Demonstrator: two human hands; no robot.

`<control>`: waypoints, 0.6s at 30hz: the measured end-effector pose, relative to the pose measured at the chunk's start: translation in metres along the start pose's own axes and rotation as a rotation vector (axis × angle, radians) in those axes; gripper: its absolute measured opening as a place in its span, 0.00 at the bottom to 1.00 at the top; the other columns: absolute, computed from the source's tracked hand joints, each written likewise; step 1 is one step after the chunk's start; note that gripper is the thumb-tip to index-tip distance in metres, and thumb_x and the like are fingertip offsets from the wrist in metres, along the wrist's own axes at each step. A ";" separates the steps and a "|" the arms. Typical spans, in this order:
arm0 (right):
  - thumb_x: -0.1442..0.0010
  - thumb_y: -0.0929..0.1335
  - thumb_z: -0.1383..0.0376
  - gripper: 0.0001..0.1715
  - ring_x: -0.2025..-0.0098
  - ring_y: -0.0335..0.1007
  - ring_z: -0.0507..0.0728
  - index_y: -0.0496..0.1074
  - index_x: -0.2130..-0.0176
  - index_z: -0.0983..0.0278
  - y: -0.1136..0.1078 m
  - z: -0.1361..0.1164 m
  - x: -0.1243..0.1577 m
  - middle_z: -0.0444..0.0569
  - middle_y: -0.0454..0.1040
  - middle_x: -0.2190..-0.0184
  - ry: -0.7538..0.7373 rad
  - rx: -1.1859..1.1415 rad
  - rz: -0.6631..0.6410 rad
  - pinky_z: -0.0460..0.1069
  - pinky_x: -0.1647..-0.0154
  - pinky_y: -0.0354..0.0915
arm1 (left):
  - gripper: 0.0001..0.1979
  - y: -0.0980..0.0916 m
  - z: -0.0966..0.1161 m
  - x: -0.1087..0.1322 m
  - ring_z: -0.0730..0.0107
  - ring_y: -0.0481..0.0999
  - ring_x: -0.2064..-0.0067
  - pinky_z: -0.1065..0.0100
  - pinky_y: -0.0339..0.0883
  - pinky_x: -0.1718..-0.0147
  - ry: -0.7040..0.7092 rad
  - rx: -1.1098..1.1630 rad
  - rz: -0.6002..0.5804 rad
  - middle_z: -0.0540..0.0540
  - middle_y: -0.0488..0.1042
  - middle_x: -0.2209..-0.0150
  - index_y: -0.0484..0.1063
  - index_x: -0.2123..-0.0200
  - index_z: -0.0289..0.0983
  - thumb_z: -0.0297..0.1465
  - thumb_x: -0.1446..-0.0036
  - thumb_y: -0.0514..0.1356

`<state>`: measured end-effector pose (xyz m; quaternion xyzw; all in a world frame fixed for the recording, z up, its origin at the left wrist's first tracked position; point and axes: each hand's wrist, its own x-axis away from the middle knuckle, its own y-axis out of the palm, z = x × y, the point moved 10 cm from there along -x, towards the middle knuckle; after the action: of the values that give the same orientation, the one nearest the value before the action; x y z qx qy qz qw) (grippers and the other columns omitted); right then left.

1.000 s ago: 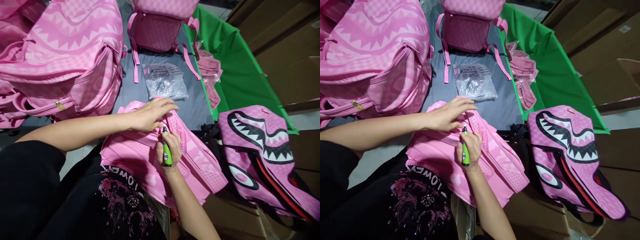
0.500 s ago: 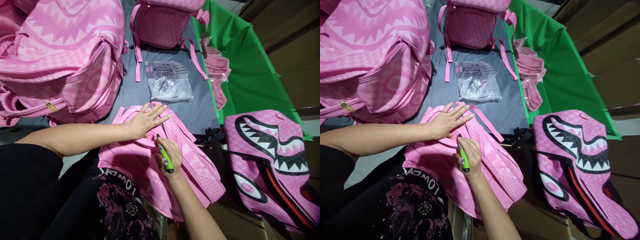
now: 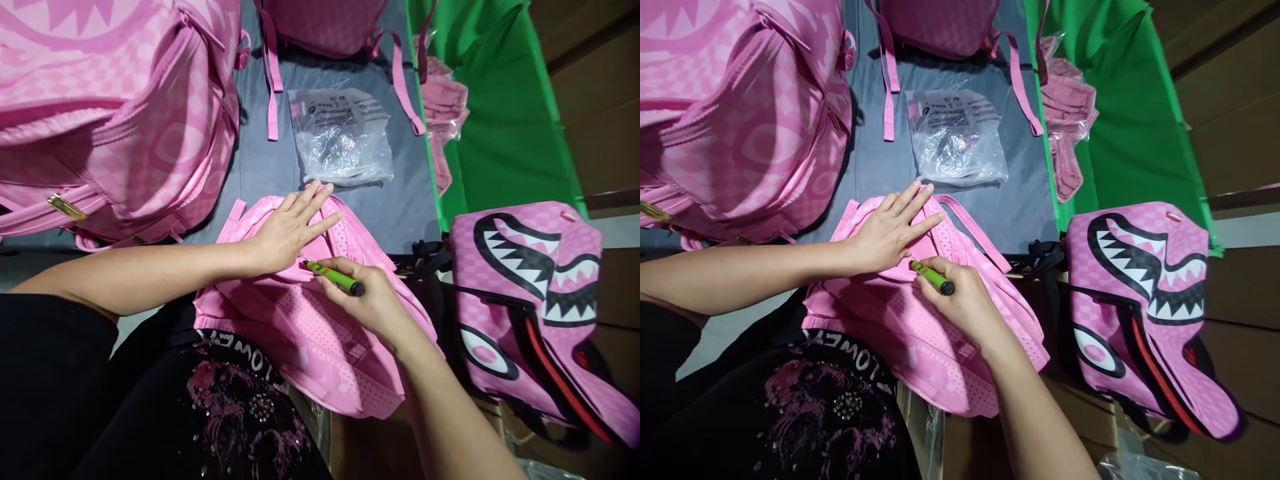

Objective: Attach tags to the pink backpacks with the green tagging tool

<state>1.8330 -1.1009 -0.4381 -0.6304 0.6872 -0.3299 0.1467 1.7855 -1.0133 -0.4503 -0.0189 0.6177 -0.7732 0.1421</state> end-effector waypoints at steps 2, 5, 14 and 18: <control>0.38 0.69 0.61 0.14 0.65 0.79 0.57 0.78 0.54 0.63 0.000 0.000 -0.007 0.48 0.83 0.62 0.038 0.032 -0.056 0.50 0.63 0.71 | 0.42 0.003 -0.001 -0.002 0.39 0.37 0.26 0.42 0.47 0.34 -0.013 -0.004 -0.025 0.30 0.38 0.26 0.51 0.29 0.40 0.27 0.45 0.63; 0.39 0.69 0.63 0.13 0.64 0.79 0.58 0.79 0.56 0.63 -0.002 -0.003 -0.015 0.50 0.83 0.62 0.044 0.143 -0.073 0.51 0.62 0.71 | 0.42 0.005 -0.003 -0.004 0.41 0.38 0.26 0.42 0.47 0.33 -0.036 0.002 -0.031 0.32 0.38 0.26 0.48 0.29 0.41 0.25 0.43 0.60; 0.38 0.68 0.66 0.14 0.60 0.80 0.59 0.79 0.54 0.63 0.001 -0.014 -0.019 0.51 0.83 0.58 -0.039 0.196 -0.070 0.51 0.58 0.72 | 0.37 0.008 -0.008 -0.007 0.43 0.39 0.26 0.41 0.46 0.34 -0.056 0.099 -0.037 0.35 0.39 0.26 0.49 0.29 0.41 0.20 0.41 0.52; 0.38 0.68 0.66 0.13 0.62 0.80 0.58 0.79 0.55 0.64 0.001 -0.017 -0.023 0.51 0.83 0.60 -0.078 0.176 -0.039 0.51 0.59 0.72 | 0.34 0.008 -0.011 -0.008 0.42 0.39 0.26 0.40 0.44 0.33 -0.060 0.140 -0.025 0.37 0.40 0.26 0.53 0.30 0.40 0.22 0.39 0.51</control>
<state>1.8258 -1.0746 -0.4308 -0.6408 0.6370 -0.3669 0.2215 1.7929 -1.0020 -0.4598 -0.0399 0.5573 -0.8153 0.1518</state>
